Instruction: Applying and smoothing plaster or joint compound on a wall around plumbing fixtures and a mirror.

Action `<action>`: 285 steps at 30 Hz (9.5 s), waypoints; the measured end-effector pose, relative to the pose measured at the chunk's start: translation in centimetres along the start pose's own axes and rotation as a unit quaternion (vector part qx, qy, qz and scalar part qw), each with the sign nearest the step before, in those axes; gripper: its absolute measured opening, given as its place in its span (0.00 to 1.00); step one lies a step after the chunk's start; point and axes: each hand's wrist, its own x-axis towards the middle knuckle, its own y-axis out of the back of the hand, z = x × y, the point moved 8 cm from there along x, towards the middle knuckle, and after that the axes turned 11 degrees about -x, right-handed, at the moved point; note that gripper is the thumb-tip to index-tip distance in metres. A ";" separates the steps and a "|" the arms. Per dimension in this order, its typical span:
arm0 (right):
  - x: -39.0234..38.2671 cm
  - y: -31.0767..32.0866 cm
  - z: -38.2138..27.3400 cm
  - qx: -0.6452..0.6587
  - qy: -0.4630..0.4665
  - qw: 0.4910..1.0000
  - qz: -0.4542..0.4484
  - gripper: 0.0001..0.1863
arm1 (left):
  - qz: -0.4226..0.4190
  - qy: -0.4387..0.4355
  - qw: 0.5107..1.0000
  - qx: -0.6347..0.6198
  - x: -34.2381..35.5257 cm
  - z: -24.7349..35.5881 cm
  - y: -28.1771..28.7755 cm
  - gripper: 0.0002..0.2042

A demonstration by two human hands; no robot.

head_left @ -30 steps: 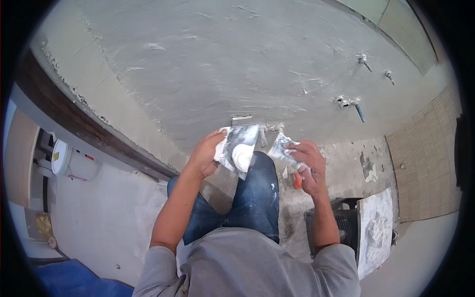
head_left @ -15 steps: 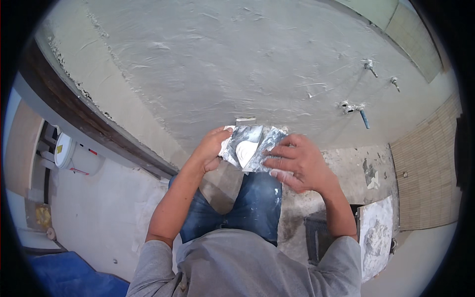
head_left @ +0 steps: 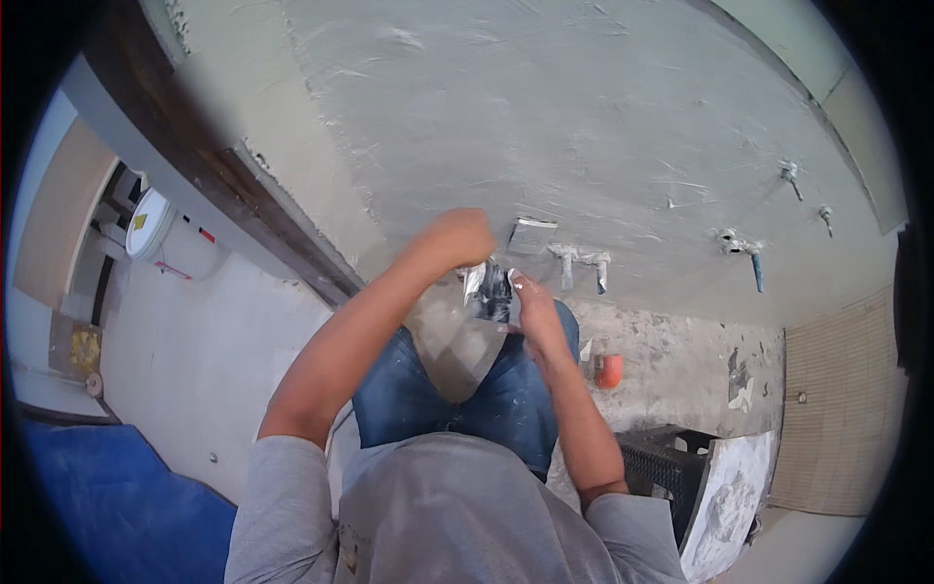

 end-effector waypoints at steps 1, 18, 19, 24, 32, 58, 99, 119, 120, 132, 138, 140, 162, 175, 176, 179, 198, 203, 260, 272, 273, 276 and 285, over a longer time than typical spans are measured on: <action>-0.2 -1.5 0.9 0.086 -0.032 0.996 0.001 0.23 | 0.002 0.008 1.000 -0.002 0.3 0.1 -0.1 0.15; -5.8 7.5 1.3 0.475 0.064 0.862 -0.166 0.27 | 0.207 -0.108 0.952 -0.196 -7.8 -4.6 5.6 0.18; -6.4 10.4 -1.1 0.461 0.126 0.869 -0.130 0.26 | 0.301 -0.170 0.924 -0.163 -11.7 -6.4 8.0 0.17; -15.7 31.0 -8.5 0.330 0.351 0.851 0.209 0.21 | 0.450 -0.287 0.836 -0.128 -19.0 -11.8 13.8 0.18; -20.9 52.5 -14.1 0.268 0.360 0.718 0.532 0.14 | 0.534 -0.326 0.779 -0.051 -19.3 -22.7 21.6 0.19; -14.4 65.6 -22.5 0.149 0.259 0.726 0.619 0.16 | 0.597 -0.317 0.729 -0.108 -17.3 -28.5 23.2 0.22; -14.5 67.1 -25.1 -0.063 0.121 0.633 0.762 0.21 | 0.609 -0.363 0.704 -0.052 -18.8 -25.1 21.0 0.22; -12.2 52.3 -31.2 -0.377 0.090 0.556 0.735 0.17 | 0.627 -0.379 0.680 -0.022 -19.0 -25.0 20.7 0.19; -12.1 51.4 -31.2 -0.390 0.102 0.558 0.725 0.17 | 0.626 -0.379 0.681 -0.023 -19.0 -24.9 20.8 0.19; -19.9 54.4 -24.4 -0.306 0.100 0.556 0.767 0.14 | 0.636 -0.380 0.671 0.036 -18.5 -24.9 20.7 0.17; -17.2 61.5 -24.4 -0.371 0.071 0.507 0.774 0.15 | 0.635 -0.394 0.664 0.033 -18.7 -26.2 20.7 0.18; -15.9 62.6 -24.6 -0.380 0.051 0.512 0.769 0.15 | 0.663 -0.378 0.642 0.072 -19.0 -26.8 20.6 0.18; -18.1 58.7 -23.2 -0.431 0.120 0.475 0.757 0.16 | 0.658 -0.362 0.658 0.047 -18.4 -24.6 20.7 0.19; -13.6 63.3 -25.1 -0.389 0.054 0.492 0.777 0.15 | 0.639 -0.376 0.670 -0.019 -18.4 -26.8 20.8 0.19; -13.4 62.7 -25.4 -0.388 0.055 0.493 0.777 0.15 | 0.634 -0.382 0.671 -0.042 -18.4 -27.1 20.9 0.20; -13.4 60.2 -26.4 -0.448 0.079 0.465 0.760 0.14 | 0.649 -0.355 0.673 0.005 -18.7 -26.6 20.7 0.20; -12.6 63.6 -24.1 -0.389 0.094 0.482 0.780 0.20 | 0.636 -0.371 0.676 0.006 -18.7 -27.8 20.6 0.17; -12.9 59.3 -24.7 -0.428 0.150 0.467 0.759 0.22 | 0.660 -0.352 0.664 -0.014 -18.7 -26.1 20.2 0.20; -6.9 59.3 -8.2 -0.471 0.268 0.439 0.717 0.36 | 0.695 -0.276 0.662 0.050 -19.2 -33.1 23.7 0.20; -15.2 61.3 -13.7 -0.369 0.318 0.434 0.758 0.30 | 0.688 -0.293 0.664 -0.011 -18.0 -34.1 23.7 0.21; -15.7 60.8 -15.9 -0.398 0.342 0.400 0.751 0.32 | 0.688 -0.293 0.664 -0.010 -18.2 -34.1 23.8 0.21; -16.0 60.5 -19.9 -0.455 0.365 0.356 0.730 0.35 | 0.677 -0.326 0.659 -0.036 -18.4 -34.3 24.0 0.20; -14.1 59.8 -23.3 -0.551 0.354 0.290 0.697 0.35 | 0.686 -0.346 0.638 0.049 -19.1 -31.2 23.2 0.18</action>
